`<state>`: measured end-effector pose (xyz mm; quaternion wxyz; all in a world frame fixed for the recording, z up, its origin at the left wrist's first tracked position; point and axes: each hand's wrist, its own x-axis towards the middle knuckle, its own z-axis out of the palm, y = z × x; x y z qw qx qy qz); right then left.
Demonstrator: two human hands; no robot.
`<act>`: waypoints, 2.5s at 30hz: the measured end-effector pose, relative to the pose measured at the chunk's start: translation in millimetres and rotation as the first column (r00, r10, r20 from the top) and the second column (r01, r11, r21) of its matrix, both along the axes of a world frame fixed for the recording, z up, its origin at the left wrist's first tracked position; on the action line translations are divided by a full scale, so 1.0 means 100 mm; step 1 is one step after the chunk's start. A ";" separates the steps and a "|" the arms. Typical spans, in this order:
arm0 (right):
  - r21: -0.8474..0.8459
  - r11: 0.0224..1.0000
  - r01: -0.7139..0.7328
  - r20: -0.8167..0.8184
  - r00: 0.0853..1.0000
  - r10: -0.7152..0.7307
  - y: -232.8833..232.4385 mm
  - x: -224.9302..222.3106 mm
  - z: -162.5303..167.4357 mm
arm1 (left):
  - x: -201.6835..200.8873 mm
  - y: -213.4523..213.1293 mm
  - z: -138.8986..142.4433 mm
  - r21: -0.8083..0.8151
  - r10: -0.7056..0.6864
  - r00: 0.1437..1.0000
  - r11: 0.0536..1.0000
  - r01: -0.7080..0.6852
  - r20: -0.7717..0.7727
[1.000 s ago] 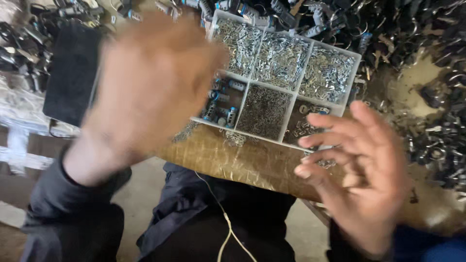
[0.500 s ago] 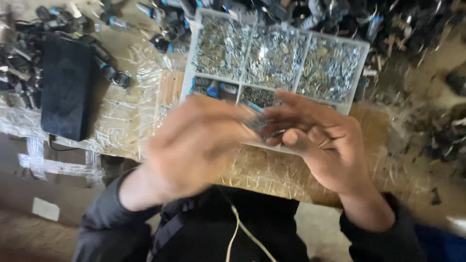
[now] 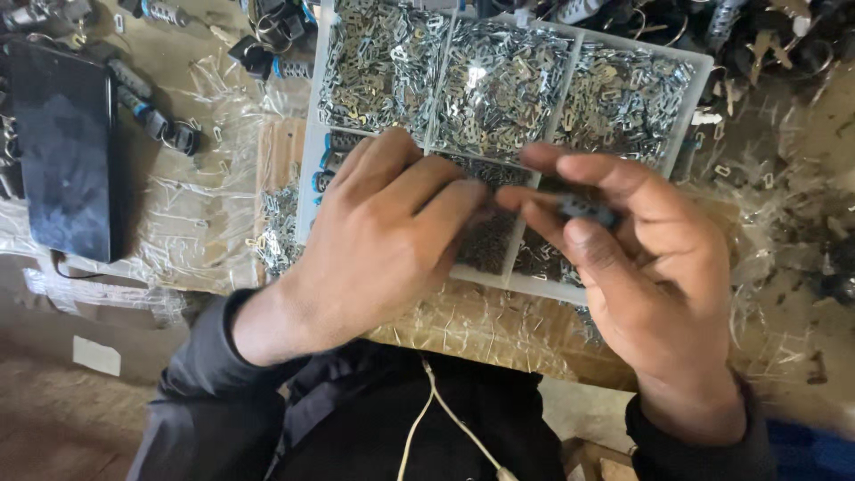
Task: The person assembles small lock cylinder components at a workbench. They pick tiny metal pins and springs from a compartment tray, insert them by hand into a blue-topped cylinder body held in both hands, and place finished cylinders with a large pile of completed padlock parts on the table.
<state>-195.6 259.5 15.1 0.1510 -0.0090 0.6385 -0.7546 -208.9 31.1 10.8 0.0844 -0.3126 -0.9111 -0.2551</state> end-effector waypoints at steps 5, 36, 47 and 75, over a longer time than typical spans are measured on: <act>-0.317 0.948 -0.033 0.031 0.998 0.045 0.04 0.02 -0.16 | 0.04 -0.04 -0.09 0.137 -0.030 0.995 0.990 0.016 0.100; 0.276 0.953 0.128 -0.221 0.973 -0.067 -0.14 0.04 -0.08 | -0.04 0.06 0.00 -0.065 0.008 0.996 0.998 -0.002 0.092; 0.407 0.910 0.082 -0.335 0.940 0.065 -0.11 0.07 -0.02 | 0.11 -0.02 0.02 0.443 -0.050 0.958 0.893 -0.084 0.282; 0.293 0.950 0.109 -0.230 0.972 -0.040 -0.18 0.04 0.06 | 0.03 0.02 0.06 -0.011 0.061 0.992 0.998 -0.060 0.114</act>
